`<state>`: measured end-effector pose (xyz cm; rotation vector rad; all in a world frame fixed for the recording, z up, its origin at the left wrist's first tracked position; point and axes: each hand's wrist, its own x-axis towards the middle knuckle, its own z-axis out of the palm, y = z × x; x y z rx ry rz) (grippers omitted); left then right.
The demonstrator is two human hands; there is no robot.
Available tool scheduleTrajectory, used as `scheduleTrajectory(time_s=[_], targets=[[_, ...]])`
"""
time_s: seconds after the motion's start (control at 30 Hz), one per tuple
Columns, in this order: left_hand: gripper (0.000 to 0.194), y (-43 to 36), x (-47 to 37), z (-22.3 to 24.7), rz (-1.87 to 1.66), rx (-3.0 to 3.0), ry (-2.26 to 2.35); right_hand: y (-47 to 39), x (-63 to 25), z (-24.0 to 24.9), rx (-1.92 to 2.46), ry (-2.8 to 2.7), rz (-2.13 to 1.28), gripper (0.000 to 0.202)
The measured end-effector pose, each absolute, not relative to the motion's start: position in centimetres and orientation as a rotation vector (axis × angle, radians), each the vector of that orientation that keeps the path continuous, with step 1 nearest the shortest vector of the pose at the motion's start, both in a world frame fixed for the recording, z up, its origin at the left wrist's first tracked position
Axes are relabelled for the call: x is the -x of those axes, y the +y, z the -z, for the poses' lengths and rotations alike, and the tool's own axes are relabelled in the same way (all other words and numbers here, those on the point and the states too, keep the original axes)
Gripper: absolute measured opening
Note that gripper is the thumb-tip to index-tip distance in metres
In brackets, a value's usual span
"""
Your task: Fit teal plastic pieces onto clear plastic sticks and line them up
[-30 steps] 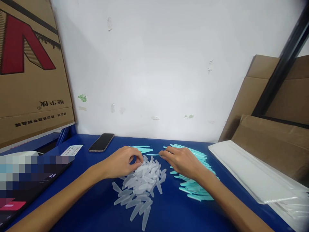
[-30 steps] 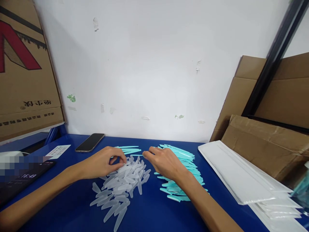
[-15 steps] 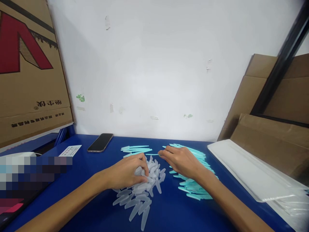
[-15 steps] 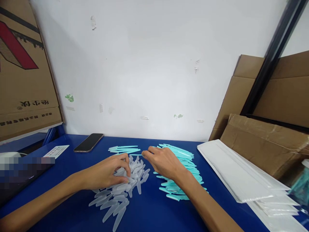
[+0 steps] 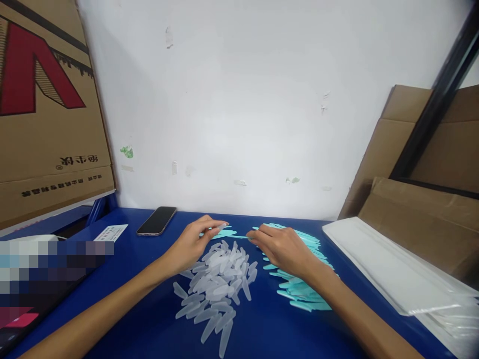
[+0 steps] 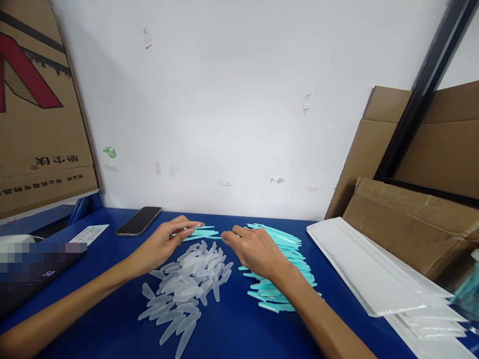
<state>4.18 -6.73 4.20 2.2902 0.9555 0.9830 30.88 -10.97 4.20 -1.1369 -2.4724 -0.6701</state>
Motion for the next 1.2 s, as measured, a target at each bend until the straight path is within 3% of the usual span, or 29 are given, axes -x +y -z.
scheduleTrajectory(time_s=[0.37, 1.2], targets=[[0.035, -6.5, -4.4, -3.9, -0.934, -1.765, 0.804, -11.2, -30.1, -3.8, 1.158, -2.407, 0.482, 0.024], [0.035, -6.8, -4.4, -4.3, -0.891, -1.686, 0.801, -11.5, -29.8, -4.0, 1.108, -2.285, 0.321, 0.025]])
